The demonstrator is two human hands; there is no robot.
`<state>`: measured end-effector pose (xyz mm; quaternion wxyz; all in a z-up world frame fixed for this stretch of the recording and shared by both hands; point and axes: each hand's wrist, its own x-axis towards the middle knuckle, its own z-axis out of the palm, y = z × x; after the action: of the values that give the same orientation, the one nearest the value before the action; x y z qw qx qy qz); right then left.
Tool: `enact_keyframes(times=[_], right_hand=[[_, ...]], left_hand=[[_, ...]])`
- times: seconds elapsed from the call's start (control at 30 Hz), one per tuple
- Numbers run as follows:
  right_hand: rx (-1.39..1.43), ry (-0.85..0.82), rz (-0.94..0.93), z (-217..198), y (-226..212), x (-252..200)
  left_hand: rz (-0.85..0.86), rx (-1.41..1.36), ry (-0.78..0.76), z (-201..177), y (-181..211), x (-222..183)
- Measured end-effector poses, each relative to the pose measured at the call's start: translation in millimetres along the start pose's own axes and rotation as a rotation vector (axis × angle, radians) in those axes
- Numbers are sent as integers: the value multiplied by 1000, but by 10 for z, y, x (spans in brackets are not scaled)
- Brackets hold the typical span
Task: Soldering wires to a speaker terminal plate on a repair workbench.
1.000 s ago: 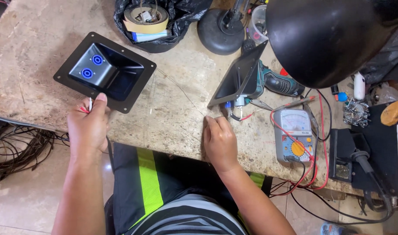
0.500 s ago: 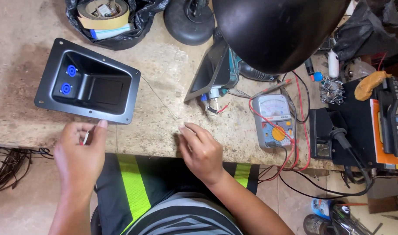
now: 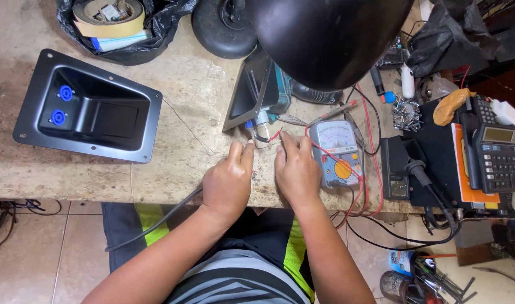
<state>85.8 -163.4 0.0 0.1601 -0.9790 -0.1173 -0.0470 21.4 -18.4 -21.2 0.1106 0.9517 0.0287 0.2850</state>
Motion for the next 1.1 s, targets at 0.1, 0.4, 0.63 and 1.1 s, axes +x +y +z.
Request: enact_keyframes(times=[0.1,0.4,0.63,1.1], right_hand=[[80,89,-70,125,64,0],[404,306,-104,228,164,-166],[127,109,-53,85,111,2],[663,82,278,72,66,115]], left_hand=[[2,131,56,25,-15,-3],[-7,112,63,228,-108,-84],[-25,187,70,97,-90,-4],[-22,6,-22,248,-196,-48]])
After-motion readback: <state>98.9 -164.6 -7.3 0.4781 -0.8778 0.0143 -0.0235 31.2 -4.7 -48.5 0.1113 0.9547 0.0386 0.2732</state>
